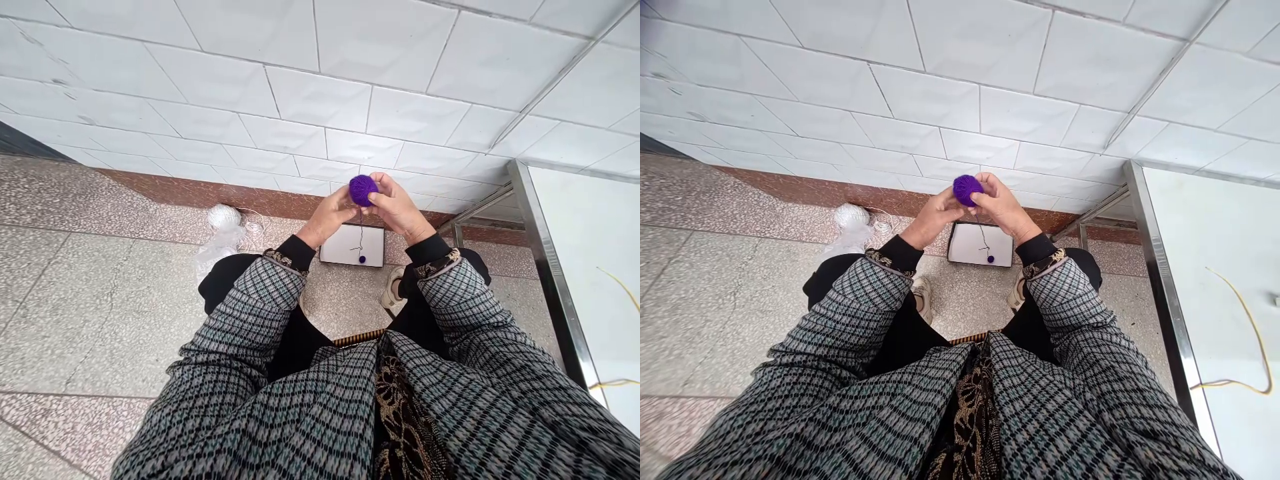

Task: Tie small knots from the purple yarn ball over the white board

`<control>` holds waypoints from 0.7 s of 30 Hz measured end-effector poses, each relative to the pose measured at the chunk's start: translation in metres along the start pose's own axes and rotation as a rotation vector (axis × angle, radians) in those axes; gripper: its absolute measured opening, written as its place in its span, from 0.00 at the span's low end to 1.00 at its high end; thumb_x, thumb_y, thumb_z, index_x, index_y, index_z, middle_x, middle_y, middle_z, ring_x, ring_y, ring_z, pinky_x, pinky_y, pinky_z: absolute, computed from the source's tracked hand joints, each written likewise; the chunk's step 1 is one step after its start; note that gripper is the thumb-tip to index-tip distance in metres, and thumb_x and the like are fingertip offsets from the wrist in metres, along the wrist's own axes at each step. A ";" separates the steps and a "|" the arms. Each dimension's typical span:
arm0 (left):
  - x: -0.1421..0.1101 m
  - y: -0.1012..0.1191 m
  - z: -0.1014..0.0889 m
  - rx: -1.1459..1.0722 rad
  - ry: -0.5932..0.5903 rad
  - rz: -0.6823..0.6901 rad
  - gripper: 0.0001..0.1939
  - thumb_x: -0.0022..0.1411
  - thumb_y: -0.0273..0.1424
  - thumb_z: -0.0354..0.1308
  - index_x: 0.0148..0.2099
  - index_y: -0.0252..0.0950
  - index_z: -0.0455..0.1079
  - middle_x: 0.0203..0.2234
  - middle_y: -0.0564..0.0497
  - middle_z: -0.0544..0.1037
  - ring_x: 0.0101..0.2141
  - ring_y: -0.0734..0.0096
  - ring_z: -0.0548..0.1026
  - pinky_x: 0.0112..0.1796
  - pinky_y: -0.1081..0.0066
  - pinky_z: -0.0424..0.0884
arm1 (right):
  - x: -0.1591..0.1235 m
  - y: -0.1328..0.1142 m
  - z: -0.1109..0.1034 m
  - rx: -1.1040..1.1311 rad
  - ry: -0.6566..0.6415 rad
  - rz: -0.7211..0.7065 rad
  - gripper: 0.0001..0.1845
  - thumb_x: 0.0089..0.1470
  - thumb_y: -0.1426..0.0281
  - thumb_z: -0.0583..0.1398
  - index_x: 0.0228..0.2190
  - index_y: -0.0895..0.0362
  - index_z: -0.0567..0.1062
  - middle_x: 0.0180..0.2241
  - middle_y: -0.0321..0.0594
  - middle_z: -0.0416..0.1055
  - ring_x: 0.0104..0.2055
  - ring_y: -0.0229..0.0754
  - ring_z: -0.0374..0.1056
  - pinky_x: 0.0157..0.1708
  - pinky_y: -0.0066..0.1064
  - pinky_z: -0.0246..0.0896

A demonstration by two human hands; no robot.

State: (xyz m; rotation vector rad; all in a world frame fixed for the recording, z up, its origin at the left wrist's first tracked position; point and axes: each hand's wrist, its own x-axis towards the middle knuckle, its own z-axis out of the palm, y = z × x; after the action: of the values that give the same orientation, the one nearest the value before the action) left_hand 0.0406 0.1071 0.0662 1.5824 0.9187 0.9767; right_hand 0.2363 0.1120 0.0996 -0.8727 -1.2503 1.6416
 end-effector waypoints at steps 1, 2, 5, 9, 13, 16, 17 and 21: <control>0.000 0.001 0.004 -0.075 -0.019 -0.027 0.27 0.66 0.30 0.62 0.67 0.35 0.68 0.52 0.42 0.83 0.53 0.60 0.81 0.58 0.59 0.76 | 0.001 0.002 0.001 0.005 0.001 0.014 0.38 0.42 0.54 0.80 0.43 0.51 0.64 0.40 0.34 0.72 0.34 0.34 0.71 0.34 0.28 0.74; -0.001 0.001 0.007 -0.128 -0.014 -0.064 0.25 0.67 0.31 0.63 0.65 0.35 0.68 0.45 0.44 0.84 0.45 0.64 0.82 0.52 0.62 0.77 | 0.002 0.003 0.002 0.009 0.013 0.026 0.37 0.43 0.55 0.79 0.43 0.51 0.64 0.39 0.33 0.72 0.33 0.34 0.71 0.33 0.28 0.73; -0.001 0.002 0.013 -0.126 0.074 -0.173 0.15 0.69 0.32 0.60 0.56 0.34 0.72 0.28 0.55 0.77 0.26 0.74 0.74 0.38 0.70 0.74 | 0.003 0.003 0.000 0.019 0.077 0.050 0.34 0.44 0.58 0.78 0.41 0.51 0.63 0.36 0.31 0.73 0.30 0.32 0.70 0.32 0.27 0.71; -0.003 0.011 0.014 0.150 0.038 -0.142 0.08 0.67 0.29 0.57 0.38 0.33 0.76 0.26 0.55 0.74 0.27 0.74 0.68 0.36 0.72 0.67 | 0.007 0.004 -0.005 -0.008 0.163 0.058 0.32 0.45 0.58 0.76 0.41 0.51 0.63 0.36 0.31 0.72 0.29 0.32 0.69 0.33 0.27 0.70; -0.007 0.026 0.012 0.265 -0.179 -0.100 0.09 0.63 0.27 0.55 0.30 0.35 0.73 0.23 0.56 0.73 0.26 0.74 0.66 0.35 0.71 0.63 | 0.010 0.008 -0.012 -0.355 0.325 0.051 0.23 0.49 0.67 0.70 0.40 0.52 0.63 0.37 0.33 0.71 0.31 0.35 0.66 0.32 0.29 0.64; -0.007 0.029 0.003 0.288 -0.194 -0.087 0.08 0.60 0.27 0.56 0.28 0.35 0.72 0.22 0.57 0.72 0.26 0.74 0.66 0.34 0.71 0.61 | 0.004 0.004 -0.019 -0.679 0.098 0.175 0.20 0.46 0.74 0.69 0.39 0.54 0.68 0.34 0.34 0.71 0.35 0.38 0.65 0.34 0.29 0.62; -0.007 0.028 -0.001 0.285 -0.180 -0.085 0.08 0.59 0.27 0.56 0.27 0.35 0.71 0.22 0.56 0.71 0.26 0.74 0.66 0.34 0.71 0.61 | 0.001 0.001 -0.022 -0.681 -0.098 0.242 0.19 0.46 0.74 0.70 0.39 0.55 0.70 0.34 0.34 0.72 0.35 0.38 0.65 0.34 0.28 0.63; -0.005 0.026 -0.012 0.173 -0.193 -0.117 0.10 0.58 0.24 0.54 0.25 0.35 0.68 0.19 0.57 0.67 0.24 0.75 0.64 0.31 0.72 0.61 | -0.008 -0.012 -0.029 -0.227 -0.539 0.209 0.27 0.48 0.63 0.76 0.45 0.56 0.72 0.39 0.36 0.75 0.33 0.35 0.70 0.30 0.26 0.66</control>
State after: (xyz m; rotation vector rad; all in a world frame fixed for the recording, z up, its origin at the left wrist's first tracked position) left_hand 0.0303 0.1019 0.0926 1.7138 0.9690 0.6645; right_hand 0.2681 0.1168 0.1038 -0.7352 -1.7900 2.0111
